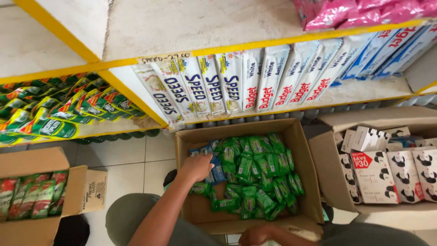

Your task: Organizing and restocking various soap and household detergent products onto store shelves from cardboard boxes.

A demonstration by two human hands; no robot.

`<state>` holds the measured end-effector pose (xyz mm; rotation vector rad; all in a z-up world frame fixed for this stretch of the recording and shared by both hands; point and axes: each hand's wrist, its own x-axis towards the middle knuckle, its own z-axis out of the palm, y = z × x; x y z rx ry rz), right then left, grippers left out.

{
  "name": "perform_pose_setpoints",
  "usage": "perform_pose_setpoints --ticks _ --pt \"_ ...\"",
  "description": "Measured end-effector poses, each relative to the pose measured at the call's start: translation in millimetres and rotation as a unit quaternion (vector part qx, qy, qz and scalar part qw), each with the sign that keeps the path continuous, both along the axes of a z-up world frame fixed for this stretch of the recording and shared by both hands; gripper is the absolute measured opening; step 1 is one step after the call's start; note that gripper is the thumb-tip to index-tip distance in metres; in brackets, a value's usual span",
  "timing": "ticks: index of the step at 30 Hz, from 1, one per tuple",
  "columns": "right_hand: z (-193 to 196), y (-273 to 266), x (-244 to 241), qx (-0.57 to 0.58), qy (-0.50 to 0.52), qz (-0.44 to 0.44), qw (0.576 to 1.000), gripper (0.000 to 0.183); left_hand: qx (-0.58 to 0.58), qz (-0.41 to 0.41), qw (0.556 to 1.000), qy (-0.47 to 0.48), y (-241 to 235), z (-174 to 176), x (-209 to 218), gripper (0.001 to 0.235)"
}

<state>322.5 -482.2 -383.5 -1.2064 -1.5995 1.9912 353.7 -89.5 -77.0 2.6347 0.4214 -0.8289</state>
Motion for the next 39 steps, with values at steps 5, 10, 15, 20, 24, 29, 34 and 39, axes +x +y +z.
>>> perform_pose_setpoints --ticks 5,10,15,20,24,29,34,39 --pt "115.8 58.7 114.9 0.118 -0.23 -0.032 0.965 0.044 -0.017 0.017 1.0 0.013 -24.3 -32.9 -49.9 0.056" --pt "190.4 51.9 177.9 -0.077 -0.34 -0.426 0.835 0.029 -0.112 0.025 0.992 0.049 -72.0 -26.7 -62.5 0.059" --pt "126.5 15.5 228.1 0.003 -0.353 -0.557 0.751 0.025 -0.191 0.046 0.974 0.11 -83.0 -93.1 -35.2 0.058" --pt "89.9 4.7 239.6 0.023 -0.146 -0.696 0.702 0.025 -0.265 0.11 0.956 0.064 -84.9 -169.6 22.3 0.043" --pt "65.6 15.3 221.5 -0.079 -0.174 -0.663 0.723 0.027 -0.408 0.346 0.844 -0.047 -89.9 -316.6 15.3 0.03" --pt "-9.1 27.0 207.6 -0.039 -0.045 -0.687 0.724 0.026 -0.444 0.407 0.787 -0.129 -114.7 -355.6 -23.2 0.029" --pt "-11.3 69.8 143.3 -0.124 -0.031 -0.604 0.787 0.023 -0.114 0.168 0.973 -0.107 -111.9 -366.7 -55.4 0.036" --pt "58.7 96.3 107.1 0.054 -0.26 -0.508 0.819 0.03 0.039 0.005 0.995 0.088 -116.0 -380.4 -81.3 0.038"
